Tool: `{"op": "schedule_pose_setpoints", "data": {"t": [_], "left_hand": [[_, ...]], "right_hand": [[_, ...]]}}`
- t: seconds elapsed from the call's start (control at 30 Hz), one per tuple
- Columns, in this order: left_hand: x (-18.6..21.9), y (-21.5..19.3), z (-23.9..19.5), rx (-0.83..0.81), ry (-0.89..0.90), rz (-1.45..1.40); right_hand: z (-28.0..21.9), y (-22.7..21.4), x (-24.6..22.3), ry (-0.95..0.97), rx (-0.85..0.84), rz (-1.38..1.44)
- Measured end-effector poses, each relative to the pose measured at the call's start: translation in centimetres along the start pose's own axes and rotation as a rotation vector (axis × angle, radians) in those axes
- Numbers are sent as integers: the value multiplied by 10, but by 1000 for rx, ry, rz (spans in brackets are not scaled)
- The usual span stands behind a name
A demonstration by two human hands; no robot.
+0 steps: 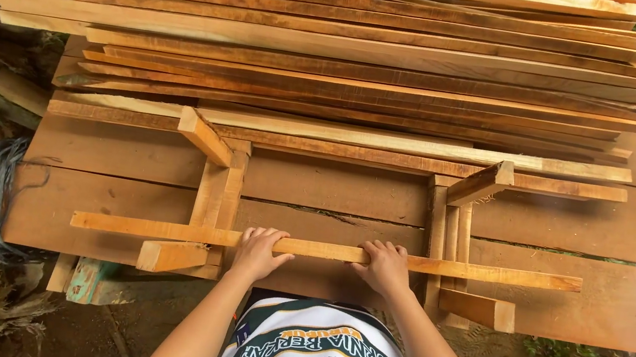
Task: The person stacks long, thin wooden planks onto a wooden rack outdoors. They pick up planks from a pile and place them one by one onto the rack, aligning them carefully. The person repeats this process throughout the video, building up a neat stack of wood.
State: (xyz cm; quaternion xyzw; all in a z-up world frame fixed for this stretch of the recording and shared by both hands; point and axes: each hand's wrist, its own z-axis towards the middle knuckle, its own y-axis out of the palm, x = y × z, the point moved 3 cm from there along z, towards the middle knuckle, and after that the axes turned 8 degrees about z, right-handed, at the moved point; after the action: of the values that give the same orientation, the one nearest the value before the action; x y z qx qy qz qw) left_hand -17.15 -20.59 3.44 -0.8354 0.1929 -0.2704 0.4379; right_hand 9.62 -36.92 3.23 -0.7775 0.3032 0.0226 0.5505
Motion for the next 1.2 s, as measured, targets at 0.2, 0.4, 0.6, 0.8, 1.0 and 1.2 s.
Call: {"op": "schedule_pose_setpoints", "data": {"t": [0.2, 0.4, 0.6, 0.8, 1.0, 1.2], "left_hand": [[3, 3, -2, 0, -2, 4], [-1, 13, -3, 25, -8, -5], [3, 8, -11, 10, 14, 23], [0, 9, -12, -23, 52, 29], [-7, 19, -2, -53, 62, 74], [2, 2, -11, -77, 53, 53]], "right_hand": [[-16, 10, 0, 18, 29, -7], [-17, 17, 4, 8, 61, 6], [-22, 14, 2, 8, 72, 11], [-32, -8, -14, 45, 54, 105], [-31, -8, -18, 75, 57, 140], [-25, 3, -9, 70, 63, 109]]}}
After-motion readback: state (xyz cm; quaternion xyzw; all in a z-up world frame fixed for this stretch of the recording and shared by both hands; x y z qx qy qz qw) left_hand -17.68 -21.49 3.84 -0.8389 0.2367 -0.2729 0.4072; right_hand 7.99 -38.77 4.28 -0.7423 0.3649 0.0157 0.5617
